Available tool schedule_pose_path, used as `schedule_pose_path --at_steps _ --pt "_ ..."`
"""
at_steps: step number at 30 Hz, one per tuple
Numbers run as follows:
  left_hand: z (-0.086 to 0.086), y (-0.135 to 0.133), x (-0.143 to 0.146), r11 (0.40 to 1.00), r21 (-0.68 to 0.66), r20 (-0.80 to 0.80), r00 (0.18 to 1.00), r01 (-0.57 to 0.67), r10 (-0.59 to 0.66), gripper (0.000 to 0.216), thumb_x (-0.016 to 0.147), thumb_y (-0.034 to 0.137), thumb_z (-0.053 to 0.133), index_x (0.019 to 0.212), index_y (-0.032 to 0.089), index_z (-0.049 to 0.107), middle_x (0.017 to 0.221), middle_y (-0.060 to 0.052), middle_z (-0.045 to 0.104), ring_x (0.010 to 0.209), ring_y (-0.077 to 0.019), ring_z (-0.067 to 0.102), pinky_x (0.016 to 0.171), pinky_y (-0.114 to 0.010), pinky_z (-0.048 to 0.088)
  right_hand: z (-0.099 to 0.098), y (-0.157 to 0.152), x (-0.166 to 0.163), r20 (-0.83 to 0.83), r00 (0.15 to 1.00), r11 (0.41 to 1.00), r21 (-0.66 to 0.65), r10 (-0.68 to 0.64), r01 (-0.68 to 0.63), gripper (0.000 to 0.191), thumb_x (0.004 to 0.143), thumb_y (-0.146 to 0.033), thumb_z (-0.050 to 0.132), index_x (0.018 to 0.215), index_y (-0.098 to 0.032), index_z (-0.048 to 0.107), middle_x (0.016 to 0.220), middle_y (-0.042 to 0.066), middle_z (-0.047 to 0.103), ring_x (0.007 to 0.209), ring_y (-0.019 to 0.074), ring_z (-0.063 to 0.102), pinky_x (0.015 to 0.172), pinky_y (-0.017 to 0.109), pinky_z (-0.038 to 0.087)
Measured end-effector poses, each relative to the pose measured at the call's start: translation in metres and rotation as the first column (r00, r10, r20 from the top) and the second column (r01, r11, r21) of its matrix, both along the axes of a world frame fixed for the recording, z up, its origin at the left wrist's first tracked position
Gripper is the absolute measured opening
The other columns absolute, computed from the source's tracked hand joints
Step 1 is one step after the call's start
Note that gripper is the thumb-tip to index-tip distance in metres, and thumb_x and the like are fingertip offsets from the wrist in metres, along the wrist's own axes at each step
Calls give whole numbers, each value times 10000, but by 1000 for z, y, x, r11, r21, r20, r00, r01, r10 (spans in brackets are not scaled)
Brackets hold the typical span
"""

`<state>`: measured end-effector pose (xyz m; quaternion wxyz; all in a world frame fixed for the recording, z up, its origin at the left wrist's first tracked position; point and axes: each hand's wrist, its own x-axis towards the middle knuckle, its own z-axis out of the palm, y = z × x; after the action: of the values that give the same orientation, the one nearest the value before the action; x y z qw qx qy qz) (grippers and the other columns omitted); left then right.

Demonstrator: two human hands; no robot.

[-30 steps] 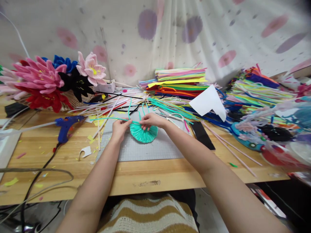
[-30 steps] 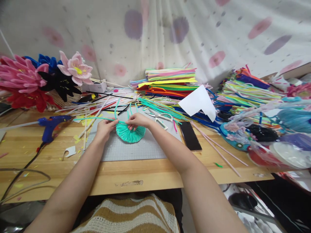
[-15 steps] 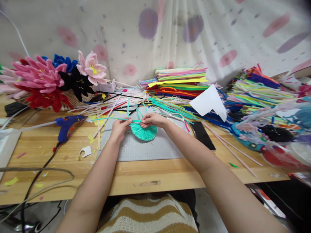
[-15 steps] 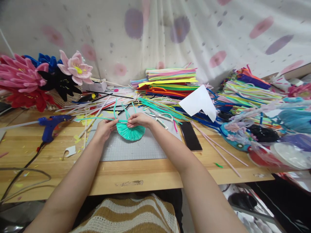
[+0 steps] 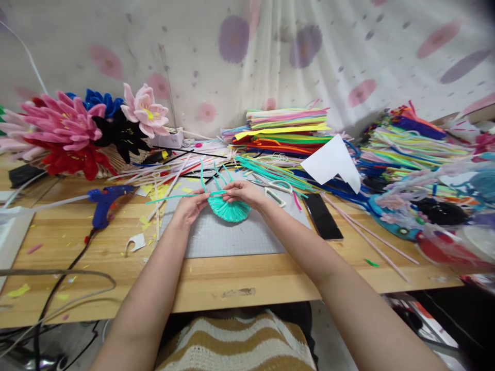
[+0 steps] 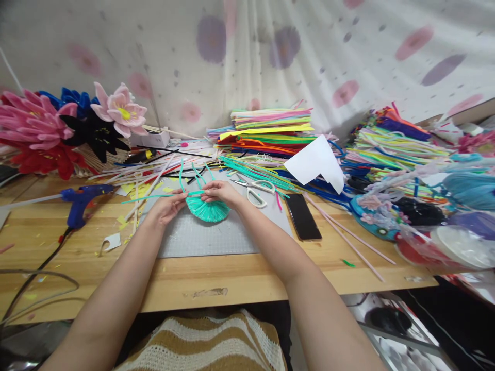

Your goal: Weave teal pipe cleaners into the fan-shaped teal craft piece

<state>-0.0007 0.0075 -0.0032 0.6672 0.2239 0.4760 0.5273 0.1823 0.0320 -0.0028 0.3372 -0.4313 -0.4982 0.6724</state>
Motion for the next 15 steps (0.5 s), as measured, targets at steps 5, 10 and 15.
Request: schedule_pose_path --at_steps 5,10,15 --pt "-2 0 1 999 41 -43 999 -19 21 199 529 5 675 649 115 560 625 -23 633 602 -115 616 649 -240 512 13 -7 -6 460 876 893 441 -143 -86 156 735 -242 593 846 -137 623 815 46 625 740 119 574 687 255 449" --pt "-1 -4 4 998 61 -112 993 -25 31 273 497 54 714 734 106 590 628 -34 648 595 -128 615 632 -252 494 29 -7 -16 680 687 631 656 -255 -415 200 758 -294 578 915 -187 641 885 34 620 899 144 498 828 278 348" --pt "1 -5 9 994 101 -18 999 -43 45 257 538 98 712 768 119 600 668 -23 651 615 -114 604 653 -236 472 27 -1 -27 705 688 703 577 -172 -415 145 762 -254 562 842 -155 631 804 23 632 775 111 513 704 220 349"
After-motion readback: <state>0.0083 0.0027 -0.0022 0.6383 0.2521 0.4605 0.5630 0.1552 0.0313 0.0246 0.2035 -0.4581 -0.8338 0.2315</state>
